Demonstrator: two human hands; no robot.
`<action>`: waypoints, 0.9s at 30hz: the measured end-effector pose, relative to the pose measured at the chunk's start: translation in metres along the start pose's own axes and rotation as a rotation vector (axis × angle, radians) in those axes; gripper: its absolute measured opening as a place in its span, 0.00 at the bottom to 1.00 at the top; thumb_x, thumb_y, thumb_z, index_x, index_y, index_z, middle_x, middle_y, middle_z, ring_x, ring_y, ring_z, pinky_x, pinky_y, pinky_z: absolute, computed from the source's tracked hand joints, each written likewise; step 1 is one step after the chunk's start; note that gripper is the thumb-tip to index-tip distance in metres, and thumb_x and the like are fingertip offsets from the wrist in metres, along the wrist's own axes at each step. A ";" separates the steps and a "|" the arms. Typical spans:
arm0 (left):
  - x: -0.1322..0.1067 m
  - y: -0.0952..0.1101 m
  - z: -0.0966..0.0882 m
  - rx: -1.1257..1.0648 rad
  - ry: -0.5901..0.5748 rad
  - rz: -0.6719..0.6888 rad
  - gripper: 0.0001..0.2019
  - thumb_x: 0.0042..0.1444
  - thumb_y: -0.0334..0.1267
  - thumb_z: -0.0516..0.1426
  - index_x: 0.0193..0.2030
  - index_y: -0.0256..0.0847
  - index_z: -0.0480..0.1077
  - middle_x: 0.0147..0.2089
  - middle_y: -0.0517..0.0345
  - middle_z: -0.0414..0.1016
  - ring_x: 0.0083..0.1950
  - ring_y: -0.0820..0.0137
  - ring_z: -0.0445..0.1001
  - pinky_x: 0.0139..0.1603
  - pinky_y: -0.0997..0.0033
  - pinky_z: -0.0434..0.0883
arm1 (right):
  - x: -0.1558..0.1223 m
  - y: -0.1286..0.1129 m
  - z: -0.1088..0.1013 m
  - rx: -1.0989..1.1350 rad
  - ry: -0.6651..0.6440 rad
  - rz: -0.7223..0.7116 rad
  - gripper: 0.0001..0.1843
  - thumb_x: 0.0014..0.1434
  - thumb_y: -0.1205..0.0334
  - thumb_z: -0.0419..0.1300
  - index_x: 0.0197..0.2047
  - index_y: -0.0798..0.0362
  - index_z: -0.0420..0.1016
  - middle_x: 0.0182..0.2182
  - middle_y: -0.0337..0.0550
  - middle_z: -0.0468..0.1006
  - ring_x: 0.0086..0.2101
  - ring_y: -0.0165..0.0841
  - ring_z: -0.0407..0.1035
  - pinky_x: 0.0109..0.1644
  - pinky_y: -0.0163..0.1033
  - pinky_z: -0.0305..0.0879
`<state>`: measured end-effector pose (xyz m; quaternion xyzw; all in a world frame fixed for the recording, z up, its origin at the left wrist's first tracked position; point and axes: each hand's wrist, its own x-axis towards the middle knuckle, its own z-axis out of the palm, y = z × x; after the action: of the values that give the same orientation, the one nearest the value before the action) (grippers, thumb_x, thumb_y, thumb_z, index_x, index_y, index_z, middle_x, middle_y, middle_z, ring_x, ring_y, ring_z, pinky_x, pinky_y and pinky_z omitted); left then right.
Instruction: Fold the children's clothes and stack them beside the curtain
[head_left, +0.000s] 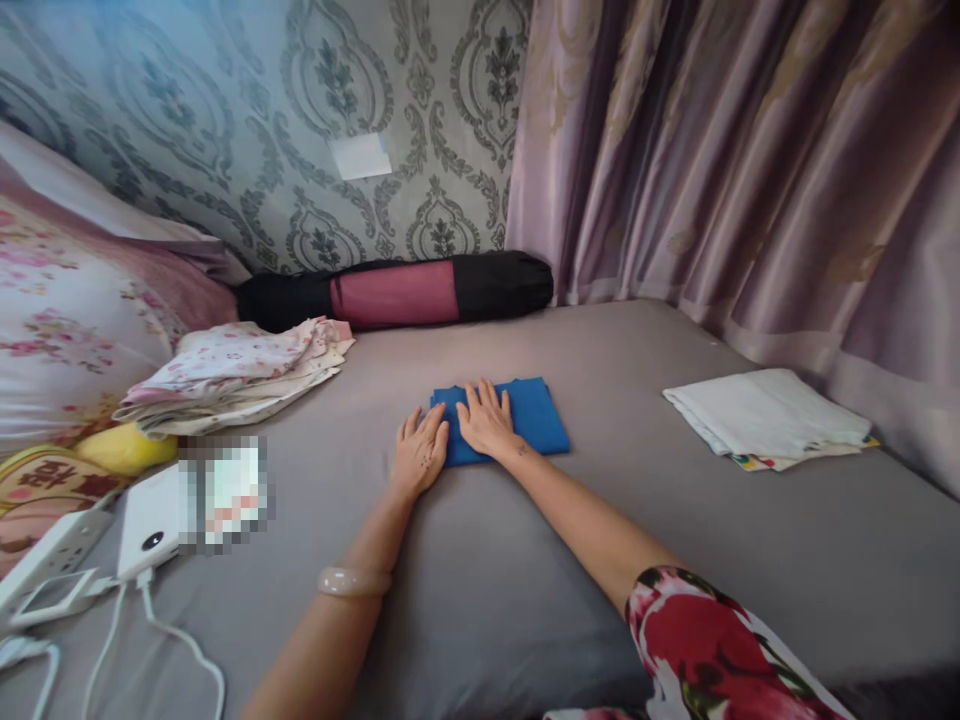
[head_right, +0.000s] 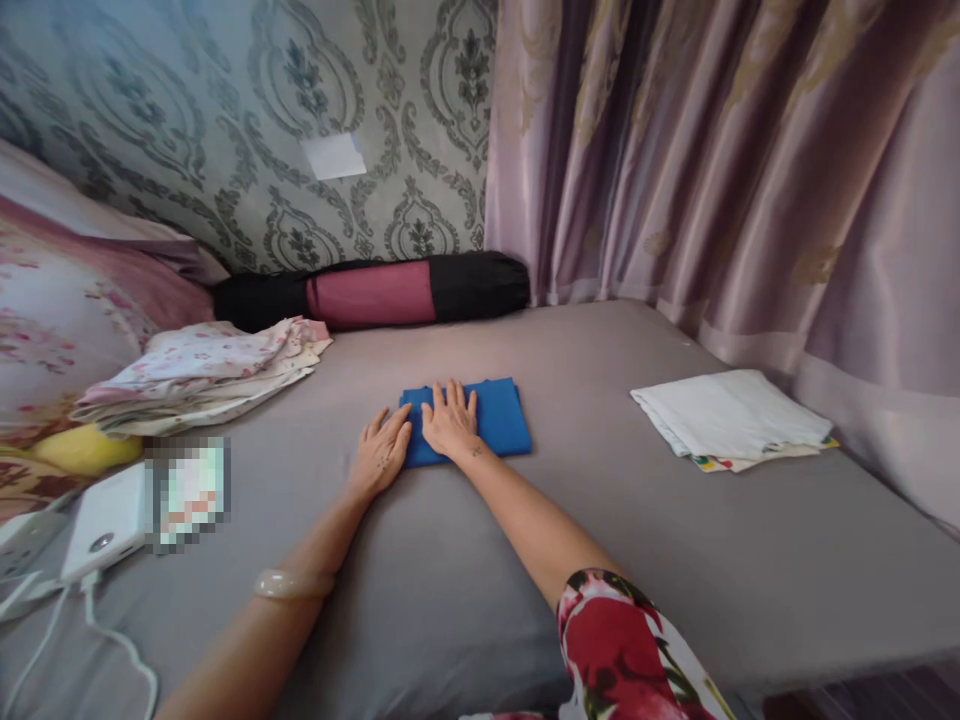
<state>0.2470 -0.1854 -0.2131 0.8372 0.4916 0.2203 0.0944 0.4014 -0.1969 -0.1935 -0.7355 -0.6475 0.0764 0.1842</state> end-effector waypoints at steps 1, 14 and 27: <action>0.000 0.000 0.000 -0.002 -0.003 0.004 0.25 0.66 0.47 0.40 0.67 0.50 0.58 0.66 0.59 0.64 0.70 0.58 0.52 0.69 0.51 0.50 | -0.001 0.004 -0.002 -0.022 0.012 0.022 0.32 0.68 0.51 0.38 0.70 0.57 0.50 0.69 0.54 0.46 0.68 0.43 0.38 0.68 0.56 0.32; -0.002 0.004 -0.003 0.045 -0.023 0.024 0.26 0.65 0.52 0.44 0.67 0.48 0.59 0.68 0.56 0.61 0.68 0.54 0.55 0.68 0.49 0.50 | -0.005 0.019 -0.001 -0.116 0.011 0.008 0.32 0.68 0.50 0.40 0.68 0.60 0.55 0.68 0.57 0.53 0.67 0.45 0.42 0.68 0.56 0.32; -0.003 0.007 -0.004 0.126 -0.081 0.057 0.36 0.58 0.65 0.46 0.67 0.46 0.59 0.70 0.50 0.57 0.70 0.51 0.53 0.68 0.46 0.47 | -0.019 0.060 -0.034 -0.179 0.046 0.063 0.34 0.68 0.49 0.39 0.69 0.62 0.53 0.68 0.58 0.49 0.67 0.46 0.39 0.68 0.54 0.33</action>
<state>0.2492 -0.1917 -0.2082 0.8633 0.4764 0.1574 0.0551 0.4665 -0.2274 -0.1865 -0.7705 -0.6240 0.0069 0.1301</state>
